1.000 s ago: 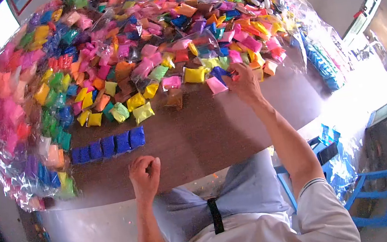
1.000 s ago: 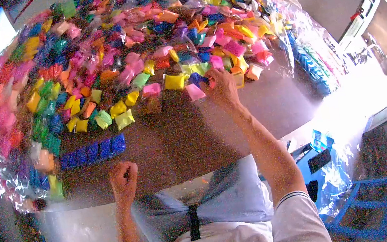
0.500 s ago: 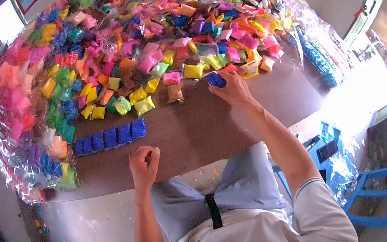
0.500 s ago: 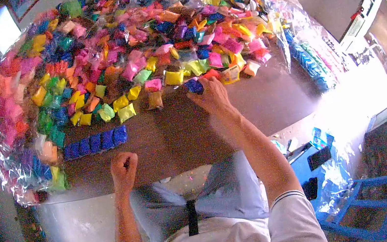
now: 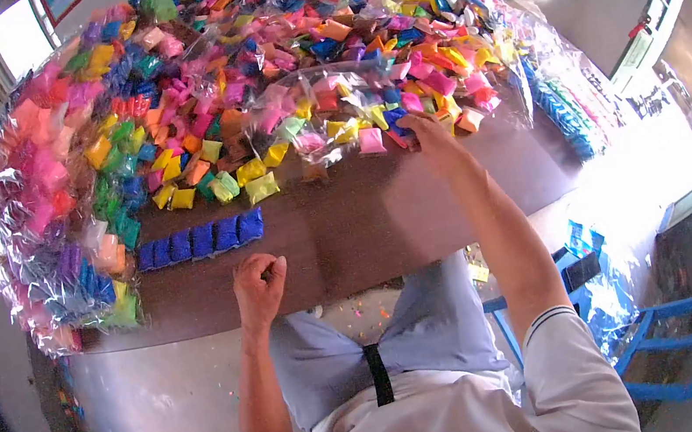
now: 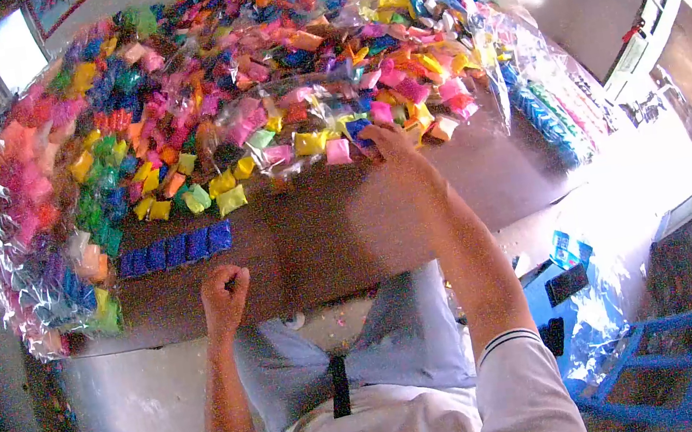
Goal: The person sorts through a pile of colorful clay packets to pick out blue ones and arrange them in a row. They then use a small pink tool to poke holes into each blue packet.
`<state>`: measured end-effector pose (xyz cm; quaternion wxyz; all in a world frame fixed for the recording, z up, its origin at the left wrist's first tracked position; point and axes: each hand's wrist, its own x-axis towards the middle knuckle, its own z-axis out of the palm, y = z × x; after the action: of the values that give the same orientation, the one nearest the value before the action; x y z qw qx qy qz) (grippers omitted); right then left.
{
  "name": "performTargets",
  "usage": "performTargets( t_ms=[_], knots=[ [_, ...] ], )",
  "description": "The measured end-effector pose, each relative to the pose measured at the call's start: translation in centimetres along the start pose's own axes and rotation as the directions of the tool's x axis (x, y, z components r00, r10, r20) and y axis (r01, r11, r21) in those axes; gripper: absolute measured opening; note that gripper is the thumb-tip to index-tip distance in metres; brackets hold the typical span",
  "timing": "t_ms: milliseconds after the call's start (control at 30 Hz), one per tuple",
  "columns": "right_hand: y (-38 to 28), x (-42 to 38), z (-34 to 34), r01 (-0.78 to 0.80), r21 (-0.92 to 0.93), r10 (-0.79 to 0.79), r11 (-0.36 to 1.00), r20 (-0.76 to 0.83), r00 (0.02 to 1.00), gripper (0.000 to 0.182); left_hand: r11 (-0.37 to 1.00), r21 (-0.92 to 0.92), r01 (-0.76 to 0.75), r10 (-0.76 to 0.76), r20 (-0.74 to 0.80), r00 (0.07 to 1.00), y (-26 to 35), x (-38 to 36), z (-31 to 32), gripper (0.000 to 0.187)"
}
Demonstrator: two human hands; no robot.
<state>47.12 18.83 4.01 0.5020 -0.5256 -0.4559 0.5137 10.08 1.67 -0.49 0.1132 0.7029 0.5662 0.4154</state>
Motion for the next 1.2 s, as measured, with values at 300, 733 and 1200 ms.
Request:
performTargets(
  t_ms=[300,733,1200],
  knots=[
    [-2.3,0.3,0.5,-0.013,0.511,0.068,0.860,-0.089,0.994,0.024,0.999,0.039,-0.029,0.030,-0.030,0.999,0.3,0.0,-0.2,0.023],
    [2.3,-14.2,12.9,0.122,-0.187,-0.070,0.975,0.264,0.962,0.032,0.956,-0.239,0.169,-0.159,0.058,0.986,0.7,-0.4,-1.2,0.022],
    [4.1,-14.1,20.4,0.365,-0.372,-0.196,0.853,0.421,0.886,0.043,0.923,-0.340,0.179,-0.169,0.061,0.984,-1.8,-0.9,0.2,0.034]
  ],
)
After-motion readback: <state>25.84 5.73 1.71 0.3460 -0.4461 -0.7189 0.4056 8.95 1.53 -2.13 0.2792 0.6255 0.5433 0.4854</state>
